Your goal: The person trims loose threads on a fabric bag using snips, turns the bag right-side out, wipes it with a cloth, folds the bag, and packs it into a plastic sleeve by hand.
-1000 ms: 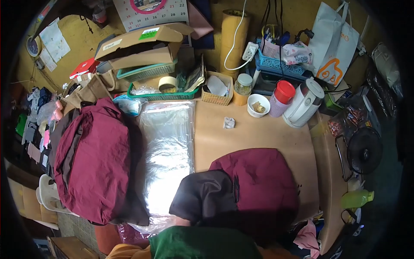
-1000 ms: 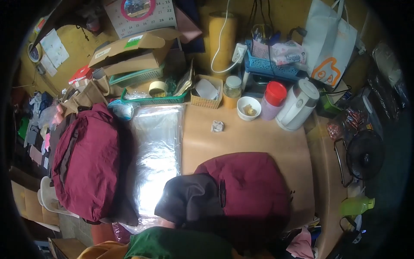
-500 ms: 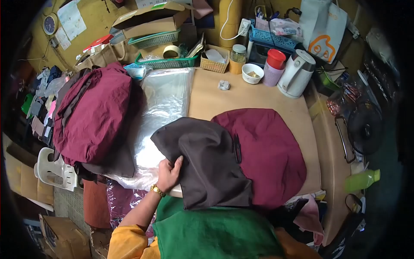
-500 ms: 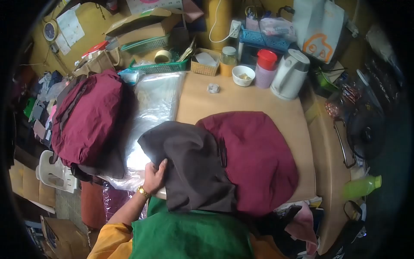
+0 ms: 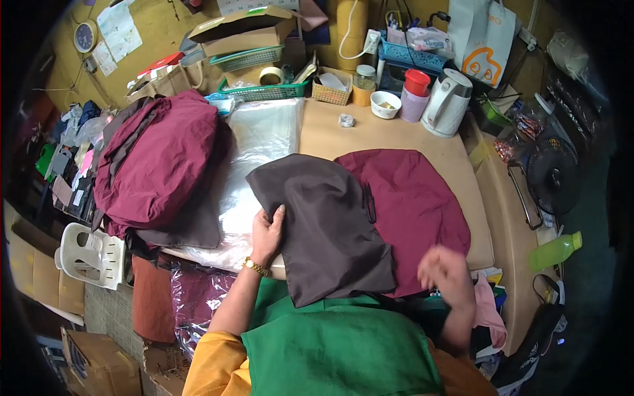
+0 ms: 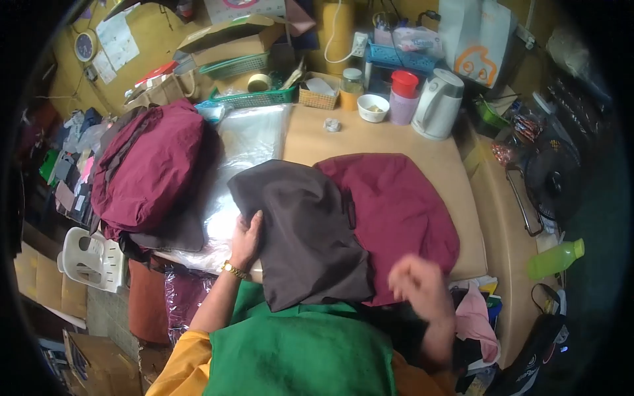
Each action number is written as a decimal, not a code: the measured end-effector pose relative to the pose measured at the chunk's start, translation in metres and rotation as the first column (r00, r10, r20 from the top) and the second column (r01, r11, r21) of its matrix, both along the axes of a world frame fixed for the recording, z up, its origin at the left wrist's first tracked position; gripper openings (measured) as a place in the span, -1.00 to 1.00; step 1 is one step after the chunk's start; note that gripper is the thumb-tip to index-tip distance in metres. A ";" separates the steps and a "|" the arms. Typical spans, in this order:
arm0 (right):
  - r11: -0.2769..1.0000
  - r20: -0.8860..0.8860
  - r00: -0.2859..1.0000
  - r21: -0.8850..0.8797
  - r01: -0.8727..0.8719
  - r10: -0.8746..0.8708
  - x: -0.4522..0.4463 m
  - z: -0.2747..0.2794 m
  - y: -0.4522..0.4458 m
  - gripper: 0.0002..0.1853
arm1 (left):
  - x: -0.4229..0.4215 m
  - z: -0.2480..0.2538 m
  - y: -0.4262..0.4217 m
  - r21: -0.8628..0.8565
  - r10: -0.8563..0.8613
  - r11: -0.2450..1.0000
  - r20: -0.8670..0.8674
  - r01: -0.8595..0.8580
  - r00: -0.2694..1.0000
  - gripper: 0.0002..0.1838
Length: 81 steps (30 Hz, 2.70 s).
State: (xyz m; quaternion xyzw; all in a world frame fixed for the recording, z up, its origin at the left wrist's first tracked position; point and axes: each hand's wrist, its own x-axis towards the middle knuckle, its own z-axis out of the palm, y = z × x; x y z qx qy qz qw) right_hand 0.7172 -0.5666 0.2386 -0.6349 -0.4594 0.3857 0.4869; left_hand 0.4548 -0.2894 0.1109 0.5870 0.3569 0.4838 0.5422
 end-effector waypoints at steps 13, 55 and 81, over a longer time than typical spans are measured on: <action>0.978 0.727 0.687 -0.151 0.143 0.011 0.017 -0.083 0.176 -0.59 | -0.012 -0.004 0.012 -0.265 0.060 0.964 0.211 -0.002 0.976 -0.52; 0.997 0.580 0.813 0.029 -0.076 0.046 -0.081 -0.099 0.182 -0.83 | -0.100 0.024 -0.013 -0.275 0.156 0.949 -0.015 -0.154 0.988 -0.61; 0.992 0.553 0.828 0.127 0.028 -0.094 -0.031 -0.103 0.277 -0.80 | -0.065 0.058 0.025 -0.212 0.195 0.953 -0.116 -0.216 0.974 -0.46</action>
